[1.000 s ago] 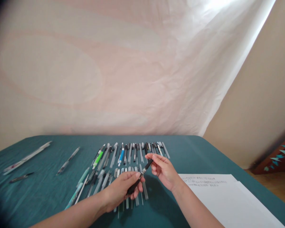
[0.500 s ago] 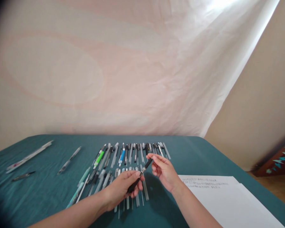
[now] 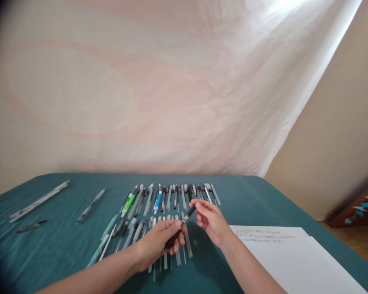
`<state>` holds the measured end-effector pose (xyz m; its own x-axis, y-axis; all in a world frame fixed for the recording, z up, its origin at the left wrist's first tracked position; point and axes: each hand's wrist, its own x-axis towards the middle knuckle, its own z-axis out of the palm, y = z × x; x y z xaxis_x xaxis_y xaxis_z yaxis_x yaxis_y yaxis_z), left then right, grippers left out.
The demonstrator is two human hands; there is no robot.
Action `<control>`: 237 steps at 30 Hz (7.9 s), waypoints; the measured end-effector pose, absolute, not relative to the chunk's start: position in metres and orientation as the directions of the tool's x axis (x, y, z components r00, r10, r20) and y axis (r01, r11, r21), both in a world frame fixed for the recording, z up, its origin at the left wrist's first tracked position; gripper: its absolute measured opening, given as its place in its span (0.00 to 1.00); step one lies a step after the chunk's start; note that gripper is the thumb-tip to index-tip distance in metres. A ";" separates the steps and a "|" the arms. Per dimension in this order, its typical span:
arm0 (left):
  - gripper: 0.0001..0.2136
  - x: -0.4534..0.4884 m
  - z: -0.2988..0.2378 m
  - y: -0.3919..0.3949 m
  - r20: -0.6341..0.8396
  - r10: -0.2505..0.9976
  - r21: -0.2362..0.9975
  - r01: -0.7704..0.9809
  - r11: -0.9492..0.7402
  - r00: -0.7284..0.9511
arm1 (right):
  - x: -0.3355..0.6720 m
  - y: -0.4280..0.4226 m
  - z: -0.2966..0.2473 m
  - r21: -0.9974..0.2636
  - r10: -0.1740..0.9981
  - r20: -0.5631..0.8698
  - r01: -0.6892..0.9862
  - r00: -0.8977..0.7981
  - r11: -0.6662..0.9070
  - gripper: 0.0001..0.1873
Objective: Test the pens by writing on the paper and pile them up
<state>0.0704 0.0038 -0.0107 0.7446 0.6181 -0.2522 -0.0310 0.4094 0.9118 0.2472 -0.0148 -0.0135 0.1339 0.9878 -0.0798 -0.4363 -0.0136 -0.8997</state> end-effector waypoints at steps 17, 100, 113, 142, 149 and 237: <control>0.19 0.070 -0.008 0.004 -0.202 0.647 0.918 -0.087 0.386 0.735 | 0.244 -0.017 -0.012 -0.909 0.990 -0.084 -0.417 0.110 -0.031 0.12; 0.17 0.067 -0.005 0.003 -0.285 0.709 0.894 -0.089 0.440 0.645 | 0.248 -0.014 -0.051 -0.293 0.936 0.314 0.954 0.160 -0.065 0.06; 0.16 0.069 -0.009 0.008 -0.243 0.770 0.914 -0.127 0.386 0.590 | 0.208 -0.034 -0.012 -0.634 0.932 0.353 0.754 0.083 0.173 0.07; 0.15 0.071 -0.018 0.011 -0.227 0.830 0.931 -0.137 0.339 0.509 | 0.233 -0.015 -0.049 -0.357 0.935 0.299 0.931 0.192 -0.077 0.13; 0.16 0.072 -0.017 0.009 -0.241 0.820 0.925 -0.132 0.356 0.520 | 0.242 -0.015 -0.039 -0.670 0.953 0.207 0.742 0.222 -0.028 0.19; 0.15 0.068 -0.001 0.005 -0.119 0.801 0.883 -0.306 0.355 0.586 | 0.246 -0.017 -0.018 -0.963 0.998 -0.021 0.268 0.052 -0.035 0.16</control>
